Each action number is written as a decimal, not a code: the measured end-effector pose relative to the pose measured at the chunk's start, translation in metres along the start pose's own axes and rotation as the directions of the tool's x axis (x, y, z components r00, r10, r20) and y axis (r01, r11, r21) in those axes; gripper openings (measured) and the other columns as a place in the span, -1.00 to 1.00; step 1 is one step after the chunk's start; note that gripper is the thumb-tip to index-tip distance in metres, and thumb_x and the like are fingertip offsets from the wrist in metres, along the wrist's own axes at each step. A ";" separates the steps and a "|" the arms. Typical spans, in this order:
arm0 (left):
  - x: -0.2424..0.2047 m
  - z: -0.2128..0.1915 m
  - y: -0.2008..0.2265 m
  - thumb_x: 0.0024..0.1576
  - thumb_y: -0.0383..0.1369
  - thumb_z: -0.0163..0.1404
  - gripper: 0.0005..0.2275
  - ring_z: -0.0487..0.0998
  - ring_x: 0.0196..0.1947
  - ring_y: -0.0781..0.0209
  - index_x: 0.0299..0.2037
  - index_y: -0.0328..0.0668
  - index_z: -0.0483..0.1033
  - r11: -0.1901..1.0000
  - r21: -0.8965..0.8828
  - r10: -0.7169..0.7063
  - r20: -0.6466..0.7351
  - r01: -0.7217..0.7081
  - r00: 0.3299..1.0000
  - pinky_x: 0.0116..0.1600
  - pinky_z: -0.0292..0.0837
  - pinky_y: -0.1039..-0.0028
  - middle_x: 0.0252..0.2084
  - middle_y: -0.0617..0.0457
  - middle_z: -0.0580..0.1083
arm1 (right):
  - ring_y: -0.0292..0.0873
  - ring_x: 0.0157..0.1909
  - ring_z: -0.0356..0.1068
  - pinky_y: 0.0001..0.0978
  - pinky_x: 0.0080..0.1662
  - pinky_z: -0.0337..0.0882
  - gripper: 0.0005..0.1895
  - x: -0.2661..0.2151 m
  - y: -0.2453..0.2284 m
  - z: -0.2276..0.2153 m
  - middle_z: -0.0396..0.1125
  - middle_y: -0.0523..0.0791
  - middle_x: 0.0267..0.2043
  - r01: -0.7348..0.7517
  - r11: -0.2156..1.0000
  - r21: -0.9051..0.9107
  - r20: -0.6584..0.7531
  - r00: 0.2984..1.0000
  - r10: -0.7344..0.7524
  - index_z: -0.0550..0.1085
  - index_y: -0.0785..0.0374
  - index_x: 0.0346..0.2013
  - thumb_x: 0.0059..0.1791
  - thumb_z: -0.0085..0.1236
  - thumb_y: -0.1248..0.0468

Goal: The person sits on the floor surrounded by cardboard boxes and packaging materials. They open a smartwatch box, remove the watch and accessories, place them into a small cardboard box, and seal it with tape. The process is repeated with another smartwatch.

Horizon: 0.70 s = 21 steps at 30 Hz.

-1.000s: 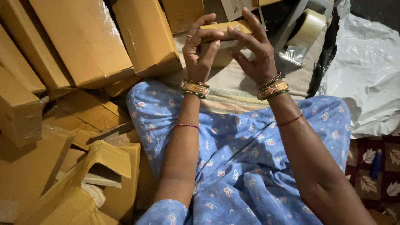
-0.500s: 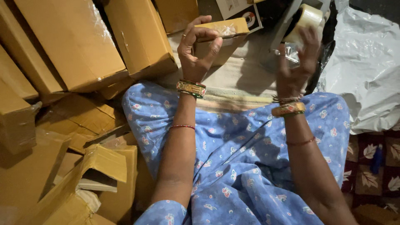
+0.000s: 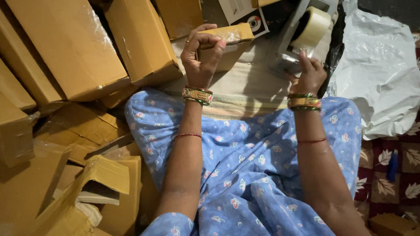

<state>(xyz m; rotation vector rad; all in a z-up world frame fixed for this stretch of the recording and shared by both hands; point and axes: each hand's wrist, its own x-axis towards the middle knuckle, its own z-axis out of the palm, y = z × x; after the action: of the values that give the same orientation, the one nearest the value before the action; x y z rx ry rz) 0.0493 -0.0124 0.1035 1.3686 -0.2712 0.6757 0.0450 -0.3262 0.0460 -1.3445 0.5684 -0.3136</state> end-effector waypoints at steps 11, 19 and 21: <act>0.003 0.000 0.003 0.16 -0.49 0.25 -0.88 0.55 0.14 0.14 -0.24 -0.23 0.53 0.999 0.036 0.000 0.002 0.000 1.000 0.25 0.47 0.34 -0.07 -0.01 0.53 | -0.35 -0.22 0.51 -0.40 -0.22 0.58 -0.91 -0.042 0.017 0.000 0.50 -0.22 -0.30 0.126 0.977 0.172 -0.085 0.990 -0.113 0.52 0.13 -0.37 0.02 0.27 0.34; 0.001 -0.006 0.004 0.09 -0.57 0.18 -0.84 0.52 0.20 0.13 -0.17 -0.22 0.52 1.000 0.026 0.012 0.077 -0.014 0.997 0.33 0.45 0.30 0.04 -0.05 0.50 | -0.34 -0.46 0.43 -0.54 -0.45 0.42 -0.89 -0.051 0.024 0.000 0.50 -0.14 -0.40 0.073 0.997 -0.022 -0.042 0.996 -0.074 0.56 0.26 -0.32 0.00 0.36 0.31; 0.000 -0.010 0.004 0.05 -0.60 0.14 -0.80 0.52 0.19 0.13 -0.15 -0.22 0.51 1.000 0.024 -0.006 0.098 0.004 0.995 0.33 0.44 0.31 0.08 -0.08 0.49 | -0.33 -0.47 0.43 -0.52 -0.44 0.42 -0.87 -0.041 0.027 -0.006 0.50 -0.12 -0.42 0.190 0.972 -0.138 0.029 0.982 -0.188 0.55 0.30 -0.34 0.01 0.36 0.32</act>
<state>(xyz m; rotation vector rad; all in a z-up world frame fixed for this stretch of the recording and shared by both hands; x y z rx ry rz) 0.0448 -0.0025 0.1050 1.4265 -0.3385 0.6100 0.0050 -0.3041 0.0277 -1.5405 0.4560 -0.4242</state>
